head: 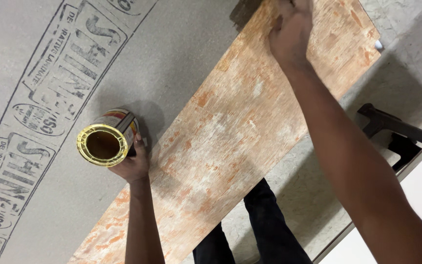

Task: The person applies a brown liquid finish to a long wooden plank using a paintbrush. They repeatedly dip the brush into a can and spread the liquid along the length of the plank, covering the surface evenly.

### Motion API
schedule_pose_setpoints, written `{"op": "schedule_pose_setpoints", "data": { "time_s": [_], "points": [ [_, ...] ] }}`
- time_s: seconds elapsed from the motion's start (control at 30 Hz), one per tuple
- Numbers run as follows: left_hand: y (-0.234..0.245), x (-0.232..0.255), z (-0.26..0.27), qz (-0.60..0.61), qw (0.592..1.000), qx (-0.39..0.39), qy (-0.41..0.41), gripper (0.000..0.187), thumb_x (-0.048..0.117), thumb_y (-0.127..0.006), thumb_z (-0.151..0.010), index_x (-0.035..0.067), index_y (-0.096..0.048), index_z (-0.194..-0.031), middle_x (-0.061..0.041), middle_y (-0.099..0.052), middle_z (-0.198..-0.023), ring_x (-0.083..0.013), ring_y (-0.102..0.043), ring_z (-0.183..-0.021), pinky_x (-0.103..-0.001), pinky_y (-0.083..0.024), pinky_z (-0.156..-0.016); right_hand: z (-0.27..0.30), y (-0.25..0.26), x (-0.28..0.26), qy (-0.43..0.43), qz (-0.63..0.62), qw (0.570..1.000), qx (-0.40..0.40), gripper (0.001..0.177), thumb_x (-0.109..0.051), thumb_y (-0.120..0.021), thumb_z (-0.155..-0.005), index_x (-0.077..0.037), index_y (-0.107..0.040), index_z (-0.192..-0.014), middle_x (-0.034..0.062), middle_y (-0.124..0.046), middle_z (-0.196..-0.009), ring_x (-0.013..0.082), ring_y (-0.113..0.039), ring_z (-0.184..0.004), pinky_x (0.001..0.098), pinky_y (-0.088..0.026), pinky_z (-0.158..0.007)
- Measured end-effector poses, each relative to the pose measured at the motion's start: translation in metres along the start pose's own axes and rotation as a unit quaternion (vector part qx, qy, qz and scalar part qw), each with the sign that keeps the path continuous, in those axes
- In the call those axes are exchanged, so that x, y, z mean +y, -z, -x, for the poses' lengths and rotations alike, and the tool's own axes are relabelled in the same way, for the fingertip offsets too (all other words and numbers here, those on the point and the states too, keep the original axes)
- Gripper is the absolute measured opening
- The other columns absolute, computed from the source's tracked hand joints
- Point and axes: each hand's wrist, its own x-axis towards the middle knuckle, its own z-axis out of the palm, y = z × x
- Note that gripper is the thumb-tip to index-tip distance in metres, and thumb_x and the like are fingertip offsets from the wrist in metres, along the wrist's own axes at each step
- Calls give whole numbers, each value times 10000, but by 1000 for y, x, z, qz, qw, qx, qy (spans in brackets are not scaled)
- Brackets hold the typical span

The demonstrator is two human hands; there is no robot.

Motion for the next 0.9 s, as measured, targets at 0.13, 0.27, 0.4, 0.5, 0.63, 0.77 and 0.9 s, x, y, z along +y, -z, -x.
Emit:
{"op": "schedule_pose_setpoints", "data": {
  "time_s": [0.13,0.27,0.4,0.5,0.63,0.77,0.9],
  "points": [
    [0,-2,0,-15,999,14,-38,504,341,-781,-995,-2,-622,-1329,-194,-659,-1296,-353,-661,-1200,-451,-535,-1042,34,-12,-29,14,13,995,-101,542,42,-703,-851,-69,-710,-1382,77,-636,-1218,236,-556,-1068,296,-579,-873],
    [1,3,-1,-23,999,9,-37,480,333,-781,-994,12,-640,-1322,-178,-667,-1306,-346,-666,-1201,-455,-534,-1044,73,12,-92,122,68,978,-152,661,-106,-731,-777,-110,-558,-1416,66,-660,-1229,200,-598,-1100,332,-570,-929],
    [3,6,-2,6,1000,-2,-7,494,346,-767,-1002,11,-625,-1336,-163,-662,-1311,-339,-658,-1209,-451,-527,-1052,52,25,-100,114,34,985,-128,714,16,-650,-818,-138,-533,-1505,61,-668,-1277,170,-609,-1154,396,-551,-1018],
    [0,-3,2,-21,999,-2,-31,467,323,-769,-996,21,-641,-1328,-173,-662,-1313,-351,-647,-1227,-464,-504,-1082,11,15,-63,-254,-219,933,-133,440,18,-636,-984,-58,-627,-1417,135,-641,-1204,327,-503,-972,467,-445,-799],
    [-6,-10,4,-47,998,20,-32,532,332,-792,-991,-6,-601,-1355,-203,-618,-1342,-378,-614,-1235,-480,-484,-1079,11,5,-57,53,37,989,-132,653,104,-638,-858,-104,-621,-1477,153,-619,-1307,293,-575,-1160,374,-546,-963],
    [0,-3,2,-8,1000,0,-18,503,326,-777,-1003,14,-617,-1364,-181,-642,-1360,-368,-632,-1266,-478,-497,-1104,40,16,-91,72,-38,980,-182,674,161,-616,-807,-94,-618,-1431,118,-621,-1262,287,-572,-1148,372,-555,-971],
    [-2,-10,5,-64,997,4,-33,532,324,-778,-981,4,-615,-1374,-198,-630,-1383,-390,-608,-1293,-493,-467,-1128,21,21,-63,-10,-82,991,-100,692,226,-547,-824,-54,-648,-1449,137,-620,-1249,290,-591,-1078,322,-589,-846]
  ]
}}
